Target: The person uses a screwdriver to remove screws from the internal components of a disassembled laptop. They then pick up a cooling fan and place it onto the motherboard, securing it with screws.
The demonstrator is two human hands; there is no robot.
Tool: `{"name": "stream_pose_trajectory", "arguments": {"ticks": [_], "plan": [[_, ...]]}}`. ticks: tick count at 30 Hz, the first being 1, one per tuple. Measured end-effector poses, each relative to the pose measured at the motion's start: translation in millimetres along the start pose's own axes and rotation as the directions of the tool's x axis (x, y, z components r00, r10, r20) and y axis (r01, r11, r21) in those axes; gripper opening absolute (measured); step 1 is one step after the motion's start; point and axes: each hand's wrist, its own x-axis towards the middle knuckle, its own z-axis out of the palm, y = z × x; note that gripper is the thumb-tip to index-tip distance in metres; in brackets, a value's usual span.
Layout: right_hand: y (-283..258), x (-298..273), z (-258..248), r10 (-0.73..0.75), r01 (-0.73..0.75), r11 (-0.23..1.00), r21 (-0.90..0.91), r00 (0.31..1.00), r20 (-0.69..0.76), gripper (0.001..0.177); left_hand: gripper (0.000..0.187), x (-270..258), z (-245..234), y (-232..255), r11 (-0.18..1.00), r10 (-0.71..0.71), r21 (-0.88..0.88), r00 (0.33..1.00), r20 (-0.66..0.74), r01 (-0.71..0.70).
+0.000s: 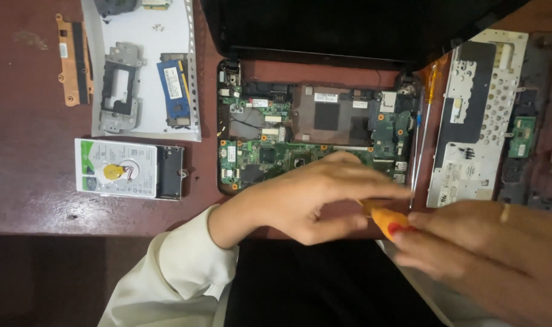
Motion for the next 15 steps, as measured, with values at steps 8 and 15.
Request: {"name": "stream_pose_trajectory", "arguments": {"ticks": [8, 15], "plan": [[18, 0, 25, 0.078, -0.071, 0.928, -0.365, 0.997, 0.005, 0.071, 0.019, 18, 0, 7, 1.000, 0.012, 0.024, 0.998, -0.059, -0.011], [36, -7, 32, -0.114, 0.114, 0.993, 0.009, 0.993, -0.015, 0.054, 0.066, 4, -6, -1, 0.998, -0.051, -0.044, 0.996, 0.077, 0.054]]}}
